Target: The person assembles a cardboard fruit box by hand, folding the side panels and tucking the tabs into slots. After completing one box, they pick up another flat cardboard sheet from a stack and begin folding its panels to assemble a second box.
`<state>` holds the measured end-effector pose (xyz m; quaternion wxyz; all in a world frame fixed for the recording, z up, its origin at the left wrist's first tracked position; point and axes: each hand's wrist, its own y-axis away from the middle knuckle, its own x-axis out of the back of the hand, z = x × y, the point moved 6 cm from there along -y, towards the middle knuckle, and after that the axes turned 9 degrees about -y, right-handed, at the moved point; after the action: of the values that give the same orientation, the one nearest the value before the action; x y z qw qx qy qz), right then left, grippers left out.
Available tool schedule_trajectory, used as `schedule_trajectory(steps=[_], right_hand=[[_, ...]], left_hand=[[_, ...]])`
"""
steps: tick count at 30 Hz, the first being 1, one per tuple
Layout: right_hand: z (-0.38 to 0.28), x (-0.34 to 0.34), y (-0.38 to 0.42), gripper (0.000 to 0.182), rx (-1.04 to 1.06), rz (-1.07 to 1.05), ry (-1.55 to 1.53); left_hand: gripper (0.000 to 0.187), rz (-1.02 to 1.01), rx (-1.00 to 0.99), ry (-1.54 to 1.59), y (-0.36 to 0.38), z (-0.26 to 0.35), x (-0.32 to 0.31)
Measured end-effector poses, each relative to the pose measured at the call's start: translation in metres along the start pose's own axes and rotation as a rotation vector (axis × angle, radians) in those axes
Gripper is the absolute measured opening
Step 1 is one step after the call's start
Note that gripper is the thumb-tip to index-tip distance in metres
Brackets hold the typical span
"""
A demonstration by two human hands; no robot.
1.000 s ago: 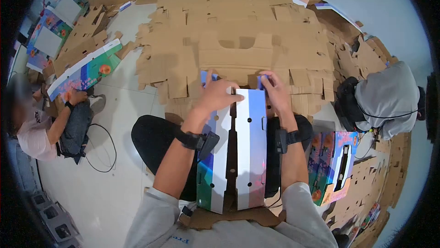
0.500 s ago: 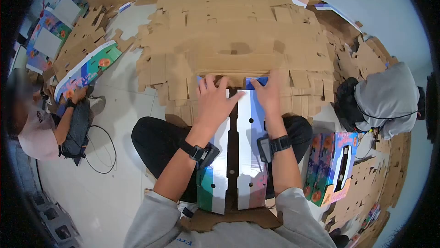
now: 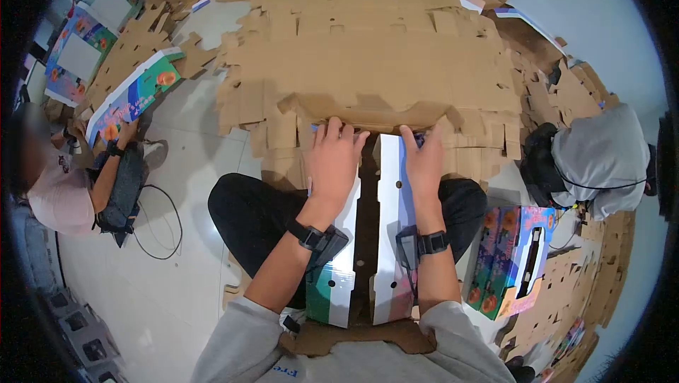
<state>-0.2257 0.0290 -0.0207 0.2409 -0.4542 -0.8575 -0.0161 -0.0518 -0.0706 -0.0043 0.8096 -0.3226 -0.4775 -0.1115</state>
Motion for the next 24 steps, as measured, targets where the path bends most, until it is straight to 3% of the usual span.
schedule_trajectory(steps=[2, 4, 6, 9, 12, 13, 16, 17, 20, 23, 24], right_hand=[[0.001, 0.003, 0.002, 0.044, 0.003, -0.026, -0.065], [0.008, 0.004, 0.001, 0.045, -0.005, -0.025, -0.115], [0.010, 0.004, 0.000, 0.044, -0.029, -0.028, -0.125], [0.010, 0.009, 0.000, 0.045, -0.060, -0.048, -0.123], [0.016, 0.012, 0.005, 0.051, -0.033, -0.070, -0.270], [0.021, 0.011, 0.007, 0.053, -0.006, -0.091, -0.341], [0.016, 0.007, 0.009, 0.063, 0.076, -0.112, -0.445], [0.015, 0.007, 0.013, 0.067, 0.093, -0.106, -0.461], [0.045, -0.001, -0.004, 0.078, 0.058, -0.365, -0.039], [0.040, 0.004, 0.004, 0.076, -0.013, -0.231, -0.271], [0.044, 0.005, 0.006, 0.074, -0.044, -0.188, -0.342]], left_hand=[[0.026, 0.101, -0.096, -0.101, 0.004, 0.004, 0.011], [0.031, 0.064, -0.040, -0.050, 0.007, -0.002, 0.012], [0.049, -0.111, 0.174, 0.147, 0.014, -0.019, 0.005], [0.082, -0.053, 0.437, 0.165, 0.021, -0.036, 0.022], [0.092, 0.127, 0.429, 0.433, 0.018, -0.051, 0.026], [0.082, -0.032, 0.423, 0.514, 0.011, -0.047, 0.030], [0.070, -0.044, 0.394, 0.628, 0.024, -0.073, -0.013], [0.065, -0.113, 0.470, 0.735, 0.030, -0.078, -0.019], [0.049, -0.284, 0.585, 1.059, 0.031, -0.068, -0.001], [0.028, -0.334, 0.477, 1.382, 0.031, -0.088, 0.001], [0.029, -0.347, 0.481, 1.563, 0.030, -0.092, 0.006]])
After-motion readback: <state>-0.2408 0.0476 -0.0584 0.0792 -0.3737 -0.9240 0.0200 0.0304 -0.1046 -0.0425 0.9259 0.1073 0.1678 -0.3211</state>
